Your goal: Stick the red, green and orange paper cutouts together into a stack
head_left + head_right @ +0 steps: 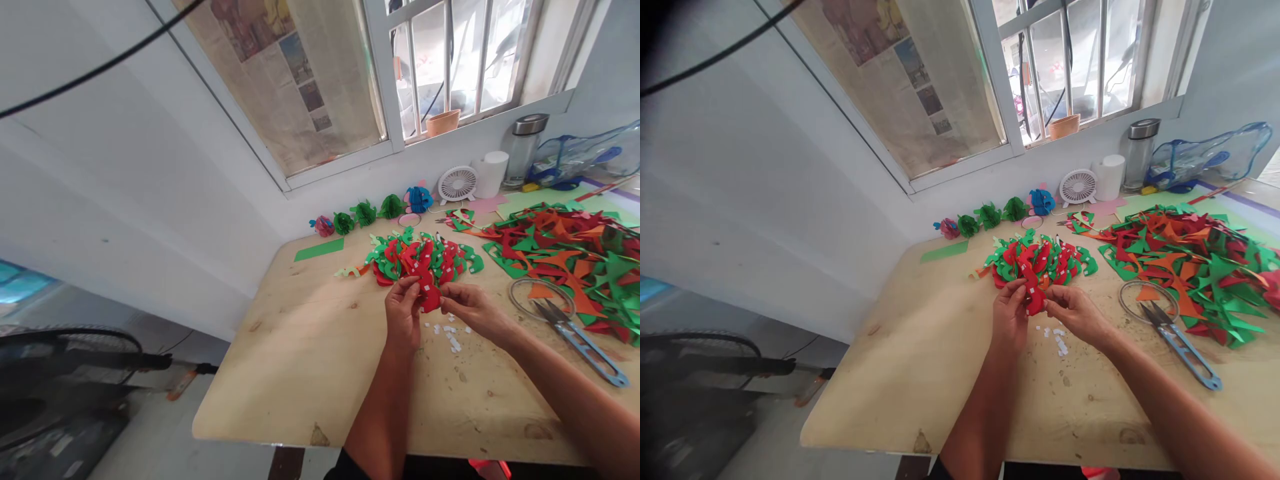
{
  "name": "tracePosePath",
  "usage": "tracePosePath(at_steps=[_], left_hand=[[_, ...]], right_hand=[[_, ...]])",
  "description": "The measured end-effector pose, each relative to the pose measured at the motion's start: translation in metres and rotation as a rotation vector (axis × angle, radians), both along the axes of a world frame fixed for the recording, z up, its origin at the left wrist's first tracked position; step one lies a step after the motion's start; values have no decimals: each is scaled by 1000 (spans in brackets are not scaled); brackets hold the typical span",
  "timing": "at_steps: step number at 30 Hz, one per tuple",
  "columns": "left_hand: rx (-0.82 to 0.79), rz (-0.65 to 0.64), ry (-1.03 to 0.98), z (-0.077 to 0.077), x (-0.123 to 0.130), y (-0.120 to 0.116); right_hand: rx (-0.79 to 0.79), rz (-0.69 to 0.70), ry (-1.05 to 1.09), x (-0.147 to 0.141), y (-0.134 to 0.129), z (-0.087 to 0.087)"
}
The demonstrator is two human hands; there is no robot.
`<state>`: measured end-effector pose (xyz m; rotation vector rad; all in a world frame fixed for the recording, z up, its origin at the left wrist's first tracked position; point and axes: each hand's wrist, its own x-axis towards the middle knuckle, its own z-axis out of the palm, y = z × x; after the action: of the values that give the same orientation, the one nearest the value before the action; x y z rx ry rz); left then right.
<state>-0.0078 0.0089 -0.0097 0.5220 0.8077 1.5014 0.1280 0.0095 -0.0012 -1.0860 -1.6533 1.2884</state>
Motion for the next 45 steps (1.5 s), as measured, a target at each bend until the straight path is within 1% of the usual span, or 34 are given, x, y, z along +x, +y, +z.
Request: tracePosePath(at_steps=[7,11,16,21,25,30,36,41,45], left_hand=[[-23,40,9,-3,2,2],[-29,51,29,-3,2,1],[-18,66,70,-2,1,0],[-20,58,92,0,0,-1],[-23,68,103,1,1,-1],[-28,99,124,-1,3,0],[-34,135,129,-3,5,1],[-41,159,131,-4,6,0],[-40,167,136,-5,6,1]], right_hand=[[89,-6,-111,0,2,-4],[102,-17,-142,-1,1,-4],[66,-32,-111,-2,1,-2],[-19,6,-17,-2,2,-5],[-29,5,-11,-1,2,-5],[32,-16,-58,-2,1,-3],[118,-38,-150,-2,2,-6],[155,-36,-209,-2,2,-7],[193,-72,-241,-2,0,-7]])
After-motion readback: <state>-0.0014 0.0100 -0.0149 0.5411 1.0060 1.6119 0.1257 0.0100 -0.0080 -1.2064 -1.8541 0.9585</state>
